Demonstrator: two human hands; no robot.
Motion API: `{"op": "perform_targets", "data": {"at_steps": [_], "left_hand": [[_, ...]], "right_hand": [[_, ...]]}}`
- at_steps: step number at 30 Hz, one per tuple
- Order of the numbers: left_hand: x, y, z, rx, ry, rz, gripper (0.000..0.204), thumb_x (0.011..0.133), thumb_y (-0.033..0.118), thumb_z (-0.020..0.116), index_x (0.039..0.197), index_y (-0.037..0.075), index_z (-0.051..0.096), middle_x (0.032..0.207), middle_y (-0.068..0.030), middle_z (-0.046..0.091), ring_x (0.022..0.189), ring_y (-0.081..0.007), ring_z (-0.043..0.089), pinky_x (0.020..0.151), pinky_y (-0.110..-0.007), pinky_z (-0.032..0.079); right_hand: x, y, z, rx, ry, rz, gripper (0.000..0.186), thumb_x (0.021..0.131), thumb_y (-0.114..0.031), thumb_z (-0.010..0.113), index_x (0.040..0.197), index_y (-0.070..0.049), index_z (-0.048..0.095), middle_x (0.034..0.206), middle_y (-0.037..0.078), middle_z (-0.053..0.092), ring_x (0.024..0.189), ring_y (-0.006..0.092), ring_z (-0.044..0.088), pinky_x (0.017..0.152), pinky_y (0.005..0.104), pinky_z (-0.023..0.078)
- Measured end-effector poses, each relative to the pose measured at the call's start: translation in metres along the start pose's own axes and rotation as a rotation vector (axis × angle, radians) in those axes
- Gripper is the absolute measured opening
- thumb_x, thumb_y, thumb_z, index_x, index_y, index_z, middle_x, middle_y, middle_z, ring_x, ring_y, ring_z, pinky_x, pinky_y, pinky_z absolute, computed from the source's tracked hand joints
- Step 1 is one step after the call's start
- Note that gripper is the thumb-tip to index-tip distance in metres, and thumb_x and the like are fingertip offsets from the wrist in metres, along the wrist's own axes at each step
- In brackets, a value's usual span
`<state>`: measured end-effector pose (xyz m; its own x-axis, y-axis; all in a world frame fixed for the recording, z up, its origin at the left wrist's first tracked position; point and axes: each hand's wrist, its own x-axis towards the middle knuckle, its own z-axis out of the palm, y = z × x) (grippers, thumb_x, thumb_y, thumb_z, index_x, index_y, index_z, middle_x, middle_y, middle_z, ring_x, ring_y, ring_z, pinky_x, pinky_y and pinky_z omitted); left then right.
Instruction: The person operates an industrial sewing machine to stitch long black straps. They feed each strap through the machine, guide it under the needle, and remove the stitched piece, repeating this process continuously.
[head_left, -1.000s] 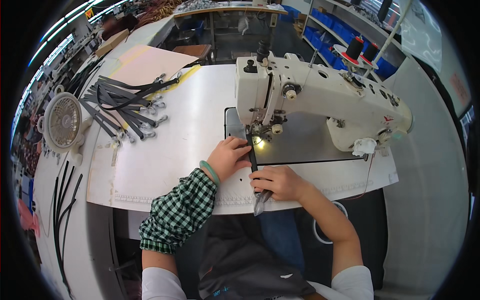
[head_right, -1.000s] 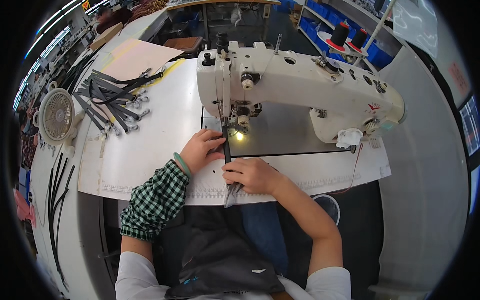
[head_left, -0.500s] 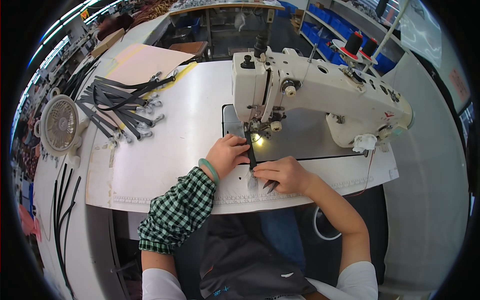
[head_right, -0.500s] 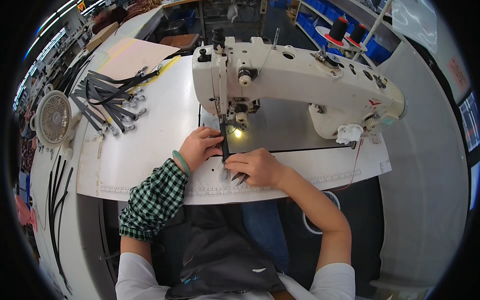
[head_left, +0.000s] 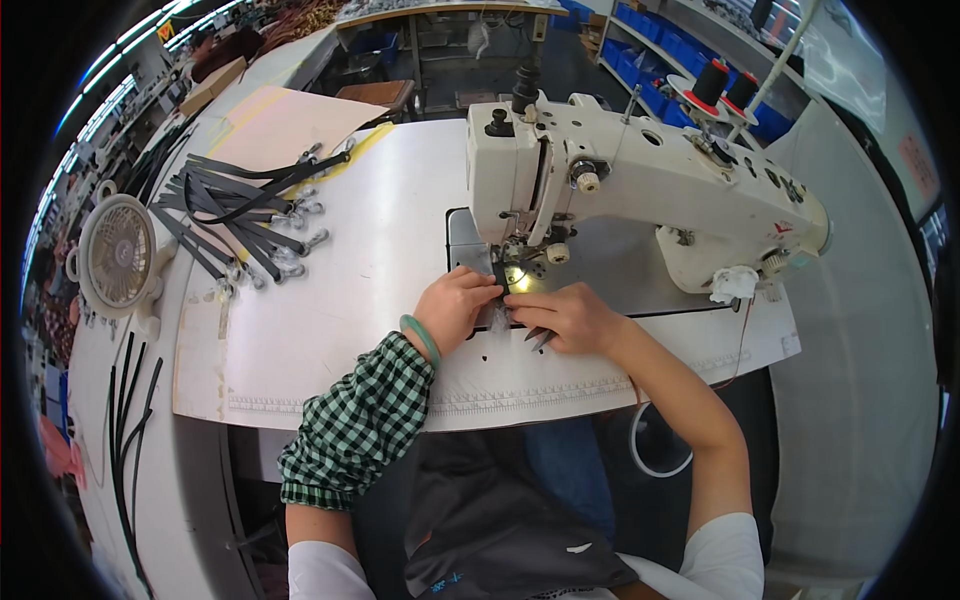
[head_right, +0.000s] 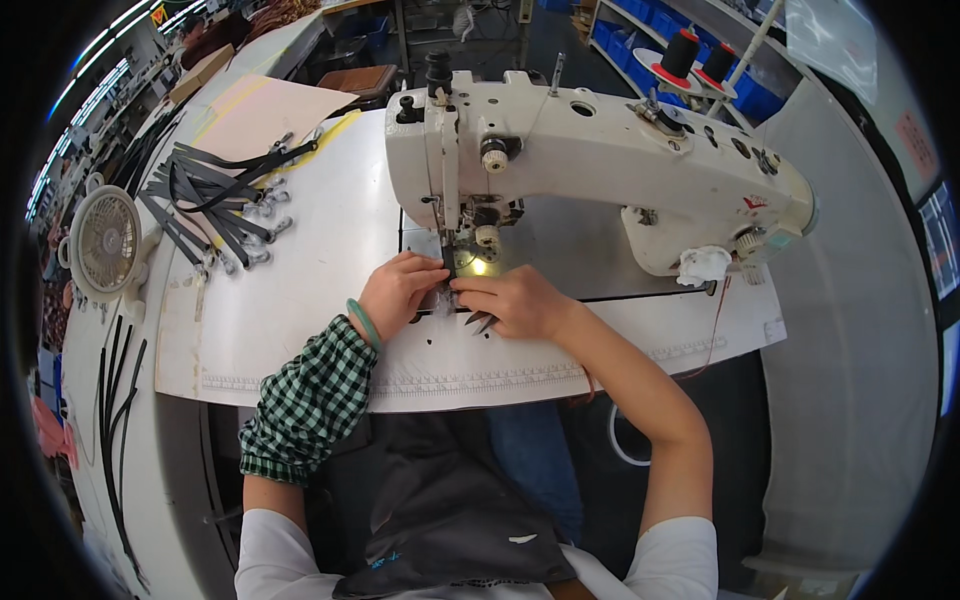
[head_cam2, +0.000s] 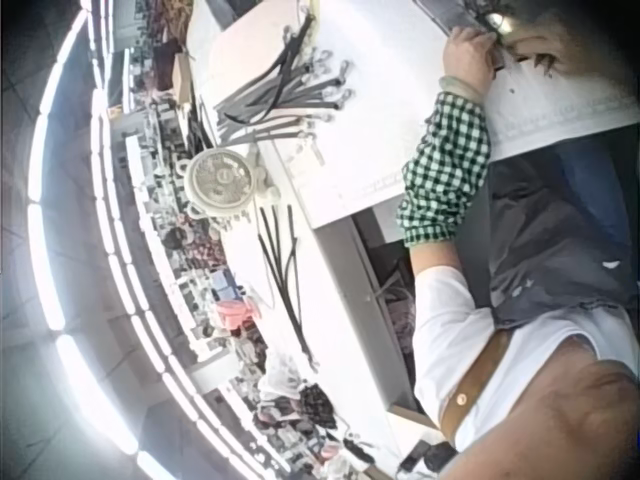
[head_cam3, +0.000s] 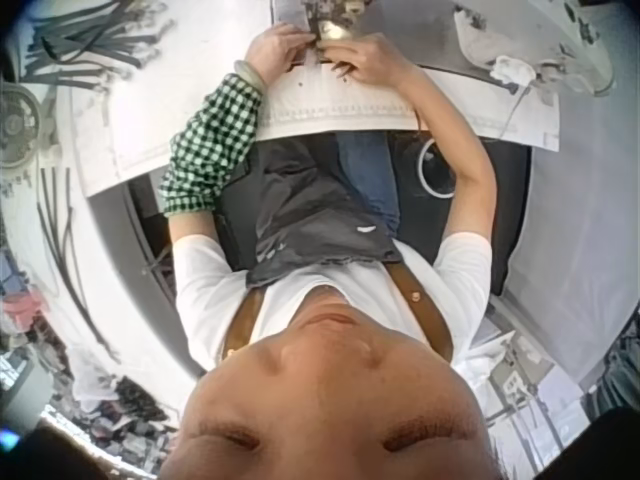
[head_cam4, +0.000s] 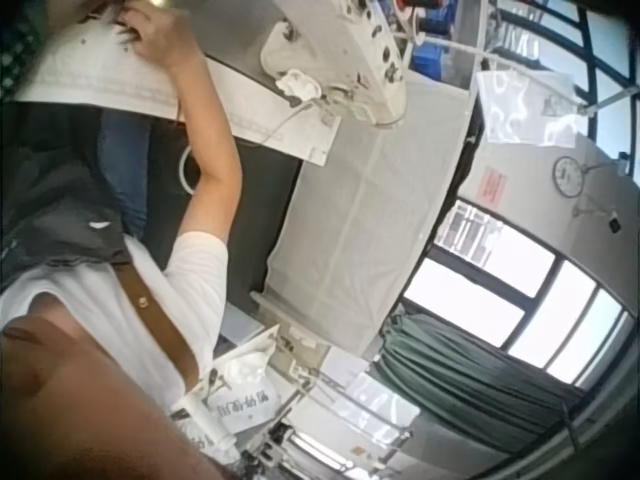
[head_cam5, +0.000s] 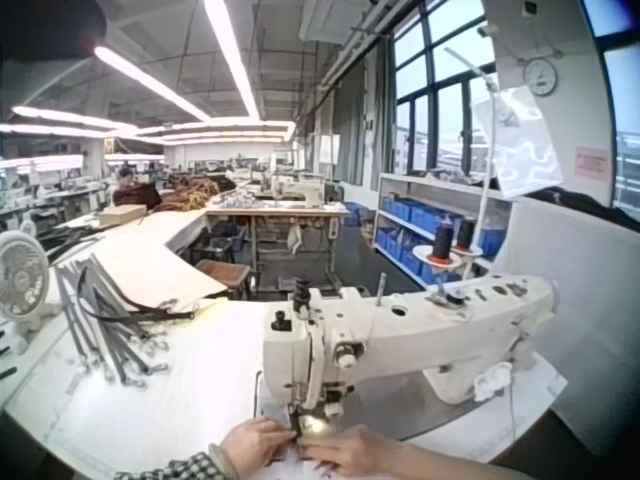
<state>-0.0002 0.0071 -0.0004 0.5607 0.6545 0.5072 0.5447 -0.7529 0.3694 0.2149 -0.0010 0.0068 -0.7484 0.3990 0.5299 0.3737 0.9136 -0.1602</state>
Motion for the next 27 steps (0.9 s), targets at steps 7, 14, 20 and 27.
{"op": "perform_targets", "data": {"at_steps": [7,14,20,27], "left_hand": [[0.013,-0.001,-0.005,0.097,-0.080,-0.131,0.022,0.069,0.008,0.059,0.089,0.004,0.064,0.083,-0.0065,0.060,0.081,-0.0208,0.054,0.072,-0.031,0.047],[0.007,0.022,0.008,0.264,0.013,-0.145,0.023,0.071,0.011,0.058,0.093,0.004,0.061,0.093,-0.0079,0.060,0.091,-0.0235,0.056,0.077,-0.032,0.047],[0.007,0.019,0.017,0.331,0.022,-0.103,0.023,0.070,0.009,0.059,0.092,0.005,0.060,0.098,-0.0085,0.059,0.095,-0.0242,0.055,0.080,-0.032,0.047],[0.001,0.011,0.017,0.337,0.012,-0.110,0.024,0.068,0.006,0.058,0.092,0.004,0.060,0.098,-0.0093,0.059,0.093,-0.0243,0.055,0.079,-0.032,0.047]], "right_hand": [[0.002,0.000,-0.002,-0.078,0.006,0.111,0.027,0.057,-0.004,0.061,0.084,-0.010,0.061,0.100,0.000,0.060,0.068,0.0157,0.061,0.055,0.0278,0.050],[-0.080,0.013,-0.103,-0.368,0.760,0.463,0.019,0.079,0.000,0.048,0.097,-0.001,0.057,0.088,0.008,0.059,0.068,0.0142,0.055,0.059,0.0214,0.043],[-0.183,0.134,-0.308,-1.207,0.959,0.906,0.036,0.088,-0.025,0.037,0.107,0.002,0.052,0.091,0.017,0.058,0.080,0.0291,0.053,0.077,0.0374,0.040],[-0.254,0.189,-0.324,-0.558,0.654,1.493,0.049,0.089,-0.038,0.036,0.112,0.004,0.047,0.100,0.018,0.057,0.094,0.0288,0.054,0.079,0.0364,0.041]]}}
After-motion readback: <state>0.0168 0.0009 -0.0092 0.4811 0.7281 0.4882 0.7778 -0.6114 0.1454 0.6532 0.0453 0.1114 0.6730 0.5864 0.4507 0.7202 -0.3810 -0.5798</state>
